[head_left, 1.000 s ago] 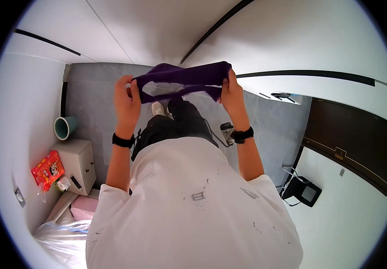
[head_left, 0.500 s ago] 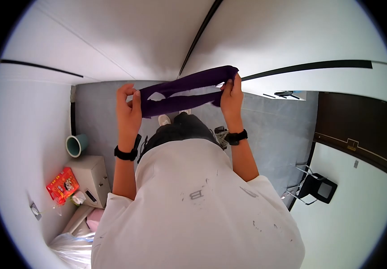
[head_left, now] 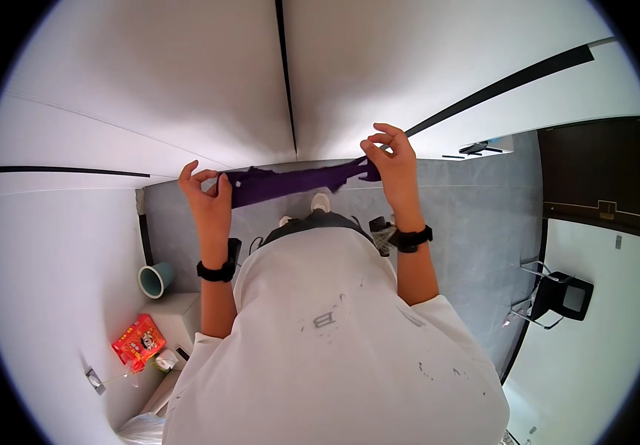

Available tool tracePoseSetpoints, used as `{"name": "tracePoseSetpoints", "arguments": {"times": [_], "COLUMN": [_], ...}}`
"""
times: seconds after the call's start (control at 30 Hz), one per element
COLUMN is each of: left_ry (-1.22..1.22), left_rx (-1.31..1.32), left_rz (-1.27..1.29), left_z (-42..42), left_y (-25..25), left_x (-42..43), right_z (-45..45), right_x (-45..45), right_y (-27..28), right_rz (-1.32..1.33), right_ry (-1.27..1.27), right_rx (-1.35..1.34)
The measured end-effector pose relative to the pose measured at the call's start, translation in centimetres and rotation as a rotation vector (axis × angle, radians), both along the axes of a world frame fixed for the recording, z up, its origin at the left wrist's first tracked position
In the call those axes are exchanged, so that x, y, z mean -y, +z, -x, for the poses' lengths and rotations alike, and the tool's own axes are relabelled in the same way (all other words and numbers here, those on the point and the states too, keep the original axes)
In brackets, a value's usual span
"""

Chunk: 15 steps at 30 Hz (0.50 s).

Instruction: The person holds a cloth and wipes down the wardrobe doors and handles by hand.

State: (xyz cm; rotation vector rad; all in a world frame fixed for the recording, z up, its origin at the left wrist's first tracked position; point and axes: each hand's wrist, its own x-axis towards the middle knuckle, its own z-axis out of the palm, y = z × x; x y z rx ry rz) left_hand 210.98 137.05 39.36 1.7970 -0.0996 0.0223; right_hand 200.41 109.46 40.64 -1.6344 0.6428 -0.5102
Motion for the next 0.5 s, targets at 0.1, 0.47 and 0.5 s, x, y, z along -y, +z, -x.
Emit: {"name": "tracePoseSetpoints", "arguments": {"times": [0.1,0.47,0.5], "left_ry": [-0.018,-0.101,-0.156], "left_rx": [-0.056,-0.313,-0.244], "left_rz": [0.023,0.773,0.810], "left_z": [-0.1,-0.4,-0.6], "left_y": [1.3,1.4,1.3], "left_x": [0.9,2.0,2.0], "right_z": [0.1,1.7,1.6], "right_x": [0.9,3.6,4.1], "right_y": [-0.4,0.1,0.5], "right_rz": [-0.250,-0.591,-0.570], "right_ry": [0.062,0.195,0.188], "right_rx": [0.110,0.421,0.361]}}
